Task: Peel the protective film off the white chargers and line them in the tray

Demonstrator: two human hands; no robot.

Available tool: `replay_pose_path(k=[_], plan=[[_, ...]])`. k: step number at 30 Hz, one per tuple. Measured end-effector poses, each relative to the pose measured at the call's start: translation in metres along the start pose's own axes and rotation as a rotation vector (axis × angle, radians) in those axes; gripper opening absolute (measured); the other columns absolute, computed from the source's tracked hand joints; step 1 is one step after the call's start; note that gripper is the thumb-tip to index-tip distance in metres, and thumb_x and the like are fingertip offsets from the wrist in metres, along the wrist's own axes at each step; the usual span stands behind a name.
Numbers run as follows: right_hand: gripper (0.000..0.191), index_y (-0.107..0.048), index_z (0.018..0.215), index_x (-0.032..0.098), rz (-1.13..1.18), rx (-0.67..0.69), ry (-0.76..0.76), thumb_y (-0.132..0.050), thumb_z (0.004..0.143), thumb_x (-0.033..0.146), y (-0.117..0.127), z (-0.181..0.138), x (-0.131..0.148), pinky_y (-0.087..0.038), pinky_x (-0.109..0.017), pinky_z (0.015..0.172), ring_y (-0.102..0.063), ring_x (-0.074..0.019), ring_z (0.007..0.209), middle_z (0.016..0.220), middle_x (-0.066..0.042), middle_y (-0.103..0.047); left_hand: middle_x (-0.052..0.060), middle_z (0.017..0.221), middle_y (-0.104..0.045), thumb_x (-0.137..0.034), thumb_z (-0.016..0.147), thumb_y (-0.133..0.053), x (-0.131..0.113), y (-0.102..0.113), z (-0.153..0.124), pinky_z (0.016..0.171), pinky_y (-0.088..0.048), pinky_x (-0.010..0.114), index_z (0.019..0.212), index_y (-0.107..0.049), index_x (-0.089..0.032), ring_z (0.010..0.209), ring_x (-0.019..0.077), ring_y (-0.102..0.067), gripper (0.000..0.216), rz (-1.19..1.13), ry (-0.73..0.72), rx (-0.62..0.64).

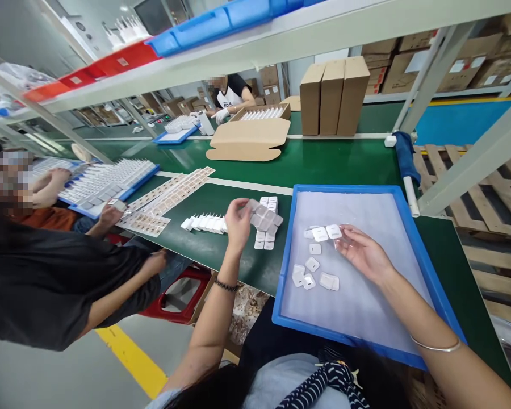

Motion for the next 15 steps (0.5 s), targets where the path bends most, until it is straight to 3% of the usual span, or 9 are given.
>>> replay_pose_path(k=[5, 9, 12, 15], plan=[[0.02, -0.075, 0.091, 0.027, -0.008, -0.003, -0.028, -0.087, 0.076, 0.025, -0.009, -0.001, -0.01, -0.067, -0.038, 0.08, -0.071, -0.0212, 0.08, 0.094, -0.003, -0.075, 0.012, 0.134, -0.066, -0.039, 0.101, -0.066, -0.013, -0.074, 0.046, 0.098, -0.061, 0.047, 0.132, -0.063, -0.018, 0.115, 0.0245, -0.068, 0.038, 0.167, -0.023, 0.344], [0.015, -0.075, 0.092, 0.027, -0.026, 0.001, -0.033, -0.084, 0.08, 0.028, -0.014, -0.003, -0.013, -0.067, -0.041, 0.08, -0.071, -0.0227, 0.082, 0.097, -0.004, -0.076, 0.012, 0.135, -0.065, -0.038, 0.1, -0.066, -0.028, -0.122, 0.054, 0.098, -0.061, 0.047, 0.134, -0.062, -0.016, 0.116, 0.0249, -0.068, 0.04, 0.214, -0.044, 0.477], [0.016, -0.074, 0.092, 0.026, -0.047, 0.016, -0.024, -0.085, 0.081, 0.031, -0.018, -0.003, -0.012, -0.066, -0.04, 0.082, -0.072, -0.0219, 0.081, 0.095, -0.004, -0.076, 0.013, 0.138, -0.064, -0.038, 0.101, -0.065, -0.043, -0.133, 0.037, 0.102, -0.059, 0.048, 0.133, -0.063, -0.018, 0.12, 0.0255, -0.066, 0.038, 0.172, -0.11, 0.523], [0.018, -0.075, 0.094, 0.027, -0.076, 0.047, -0.008, -0.085, 0.081, 0.034, -0.025, -0.004, -0.008, -0.065, -0.04, 0.085, -0.073, -0.0213, 0.083, 0.094, -0.004, -0.077, 0.016, 0.141, -0.065, -0.034, 0.095, -0.073, -0.051, -0.128, -0.004, 0.114, -0.05, 0.042, 0.129, -0.068, -0.017, 0.13, 0.0262, -0.062, 0.038, 0.061, -0.194, 0.633]])
Point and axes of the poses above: each hand's wrist, its own z-axis towards the middle knuckle, its own y-axis out of the back of the hand, x = y × z, the point moved 8 cm from there along z, towards the middle knuckle
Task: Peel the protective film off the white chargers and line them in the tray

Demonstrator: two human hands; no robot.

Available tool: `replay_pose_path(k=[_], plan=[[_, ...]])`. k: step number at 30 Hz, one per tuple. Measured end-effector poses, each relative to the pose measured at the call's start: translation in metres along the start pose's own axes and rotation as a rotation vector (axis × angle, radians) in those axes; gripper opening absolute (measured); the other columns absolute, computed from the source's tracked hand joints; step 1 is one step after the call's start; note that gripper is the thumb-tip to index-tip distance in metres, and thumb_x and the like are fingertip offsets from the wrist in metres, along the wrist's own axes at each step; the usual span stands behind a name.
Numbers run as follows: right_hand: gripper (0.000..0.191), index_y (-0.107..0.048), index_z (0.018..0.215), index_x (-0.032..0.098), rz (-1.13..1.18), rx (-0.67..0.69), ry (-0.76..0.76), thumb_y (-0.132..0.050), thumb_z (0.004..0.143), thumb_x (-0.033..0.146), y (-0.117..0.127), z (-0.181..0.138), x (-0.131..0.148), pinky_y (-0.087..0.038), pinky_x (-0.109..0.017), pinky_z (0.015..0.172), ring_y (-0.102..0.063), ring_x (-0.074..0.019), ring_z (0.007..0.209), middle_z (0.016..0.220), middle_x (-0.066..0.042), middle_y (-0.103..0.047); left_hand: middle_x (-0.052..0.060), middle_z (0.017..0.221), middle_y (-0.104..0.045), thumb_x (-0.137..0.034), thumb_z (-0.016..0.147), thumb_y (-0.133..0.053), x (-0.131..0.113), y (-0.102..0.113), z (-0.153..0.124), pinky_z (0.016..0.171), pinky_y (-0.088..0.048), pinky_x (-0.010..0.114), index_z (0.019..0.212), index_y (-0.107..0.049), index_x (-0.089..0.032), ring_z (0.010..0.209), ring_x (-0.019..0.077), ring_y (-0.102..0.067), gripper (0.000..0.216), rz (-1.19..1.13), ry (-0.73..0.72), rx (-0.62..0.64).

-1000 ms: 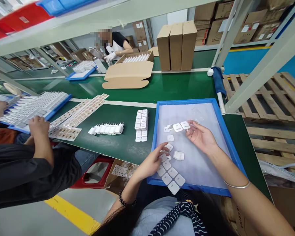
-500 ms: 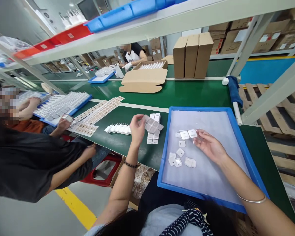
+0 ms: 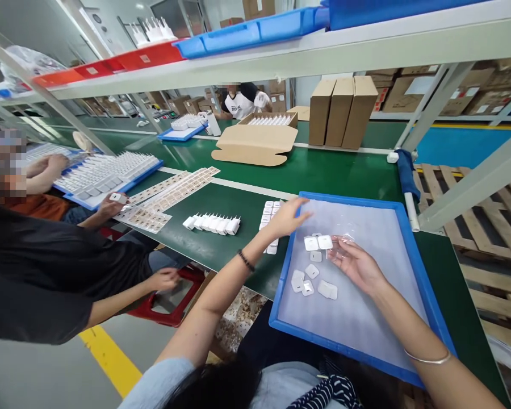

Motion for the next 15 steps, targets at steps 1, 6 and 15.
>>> replay_pose_path(k=[1, 6, 15], plan=[[0.019, -0.076, 0.095, 0.027, -0.01, 0.011, 0.007, -0.085, 0.081, 0.036, -0.003, -0.001, 0.002, -0.065, -0.039, 0.085, -0.073, -0.021, 0.083, 0.095, -0.003, -0.077, 0.013, 0.133, -0.069, -0.034, 0.088, -0.08, -0.003, -0.009, -0.015, 0.11, -0.052, 0.038, 0.126, -0.07, -0.019, 0.124, 0.0249, -0.066, 0.042, -0.039, -0.029, 0.061], [0.023, -0.078, 0.097, 0.026, -0.065, 0.065, 0.018, -0.084, 0.082, 0.042, -0.022, -0.01, 0.007, -0.063, -0.04, 0.087, -0.076, -0.0224, 0.087, 0.102, -0.005, -0.078, 0.006, 0.092, -0.076, -0.031, 0.078, -0.086, 0.008, -0.048, -0.075, 0.081, -0.058, 0.035, 0.116, -0.074, -0.017, 0.079, 0.02, -0.074, 0.042, -0.537, 0.106, 0.363], [0.035, -0.076, 0.101, 0.027, -0.22, -0.025, 0.025, -0.084, 0.078, 0.052, -0.008, -0.015, 0.014, -0.064, -0.042, 0.082, -0.077, -0.0269, 0.091, 0.101, -0.007, -0.077, 0.014, 0.132, -0.069, 0.005, 0.065, -0.079, 0.038, 0.035, -0.03, 0.127, -0.027, 0.049, 0.099, -0.068, -0.016, 0.146, 0.0345, -0.047, 0.042, -0.357, 0.218, -0.173]])
Point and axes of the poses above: each hand's wrist, its own z-axis towards the middle knuckle, its own y-axis out of the back of the hand, x = y × z, the point moved 8 cm from there along z, towards the middle knuckle
